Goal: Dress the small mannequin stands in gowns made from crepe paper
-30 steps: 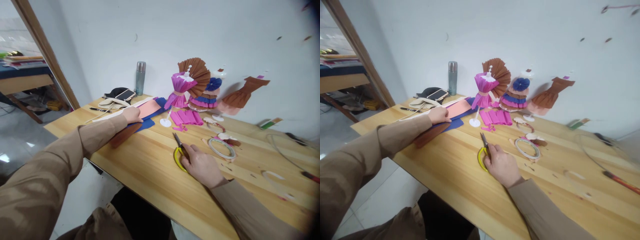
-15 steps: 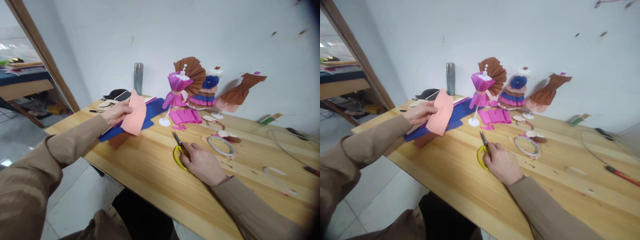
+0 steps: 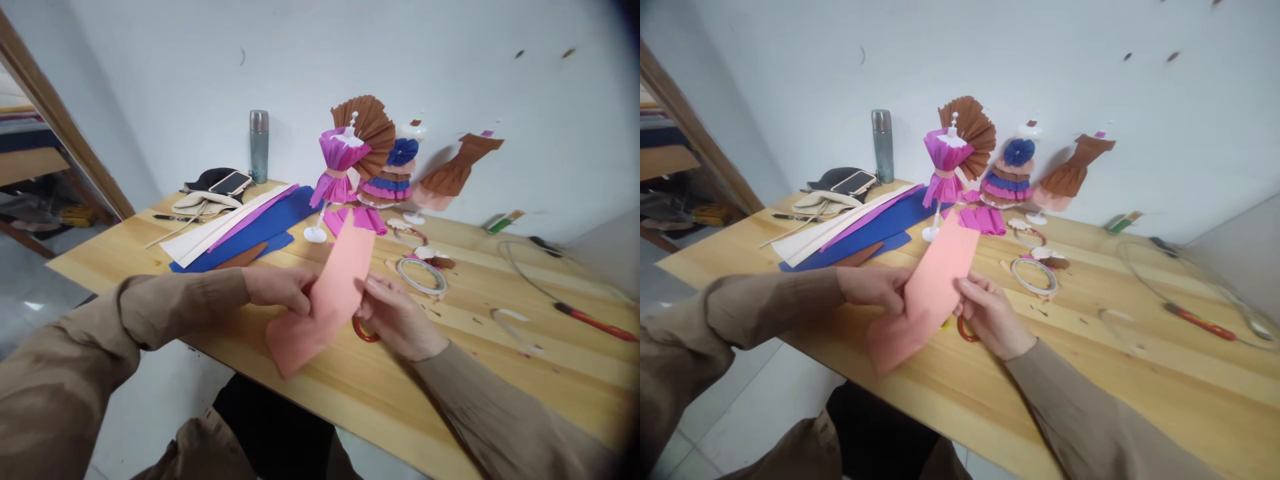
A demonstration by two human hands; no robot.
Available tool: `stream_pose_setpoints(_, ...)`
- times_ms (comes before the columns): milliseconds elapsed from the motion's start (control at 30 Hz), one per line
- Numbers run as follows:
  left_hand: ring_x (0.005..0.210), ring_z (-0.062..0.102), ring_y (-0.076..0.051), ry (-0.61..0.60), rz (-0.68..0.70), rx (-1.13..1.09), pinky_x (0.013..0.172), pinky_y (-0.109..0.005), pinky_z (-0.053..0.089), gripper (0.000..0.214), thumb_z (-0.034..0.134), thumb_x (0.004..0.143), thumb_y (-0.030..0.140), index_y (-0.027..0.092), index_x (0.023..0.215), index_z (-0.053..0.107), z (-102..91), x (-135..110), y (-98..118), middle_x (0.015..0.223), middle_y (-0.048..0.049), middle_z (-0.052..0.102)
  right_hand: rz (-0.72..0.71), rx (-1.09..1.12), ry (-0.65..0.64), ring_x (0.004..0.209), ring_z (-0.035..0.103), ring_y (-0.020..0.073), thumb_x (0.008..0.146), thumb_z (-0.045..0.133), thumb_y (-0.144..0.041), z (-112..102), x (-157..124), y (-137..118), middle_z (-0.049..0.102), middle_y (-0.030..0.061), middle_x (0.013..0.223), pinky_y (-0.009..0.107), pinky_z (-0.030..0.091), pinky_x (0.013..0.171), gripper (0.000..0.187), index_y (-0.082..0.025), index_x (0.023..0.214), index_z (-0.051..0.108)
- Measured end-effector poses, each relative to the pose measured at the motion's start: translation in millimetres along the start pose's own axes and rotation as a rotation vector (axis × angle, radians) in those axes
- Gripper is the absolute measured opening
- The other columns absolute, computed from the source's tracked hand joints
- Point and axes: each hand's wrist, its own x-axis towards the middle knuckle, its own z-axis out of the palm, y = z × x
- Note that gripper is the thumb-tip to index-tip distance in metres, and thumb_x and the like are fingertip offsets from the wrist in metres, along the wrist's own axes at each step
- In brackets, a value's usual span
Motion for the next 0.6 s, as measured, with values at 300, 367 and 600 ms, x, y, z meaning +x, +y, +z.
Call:
stream_pose_setpoints(300, 0.089, 0.069, -0.024, 0.138, -0.001, -0.249, 0.077, -0.035, 0.054, 0.047, 0.079, 0.065, 0.044, 0.012, 0.098, 0.070, 2.2, 47, -19, 0.099, -0.0121, 0.073, -0.326, -0.198, 0.436, 0.071, 0.064, 0.0188, 0.068, 0.078, -0.036, -19, 17, 9, 0.073, 0.0020, 0.085, 0.035, 0.054, 0.069, 0.026, -0.022, 0.086, 0.067)
stream_pose_setpoints(367, 0.086, 0.069, -0.024, 0.225, 0.002, -0.249, 0.077, -0.035, 0.053, 0.042, 0.081, 0.062, 0.035, 0.009, 0.094, 0.071, -1.4, 53, -29, 0.097, -0.0130, 0.074, -0.338, -0.261, 0.454, 0.065, 0.060, 0.0171, 0.072, 0.073, -0.043, -24, 16, 10, 0.068, 0.0011, 0.077, 0.032, 0.051, 0.063, 0.024, -0.023, 0.078, 0.062)
stream_pose_setpoints(600, 0.072, 0.069, -0.022, 0.136, -0.032, -0.262, 0.068, -0.034, 0.054, 0.041, 0.082, 0.059, 0.030, 0.008, 0.092, 0.073, -30.4, 43, -37, 0.088, -0.0126, 0.076, -0.230, -0.467, 0.338, 0.056, 0.052, 0.0181, 0.084, 0.048, -0.063, -40, 16, 16, 0.055, 0.0027, 0.063, 0.032, 0.044, 0.054, 0.040, -0.025, 0.072, 0.051)
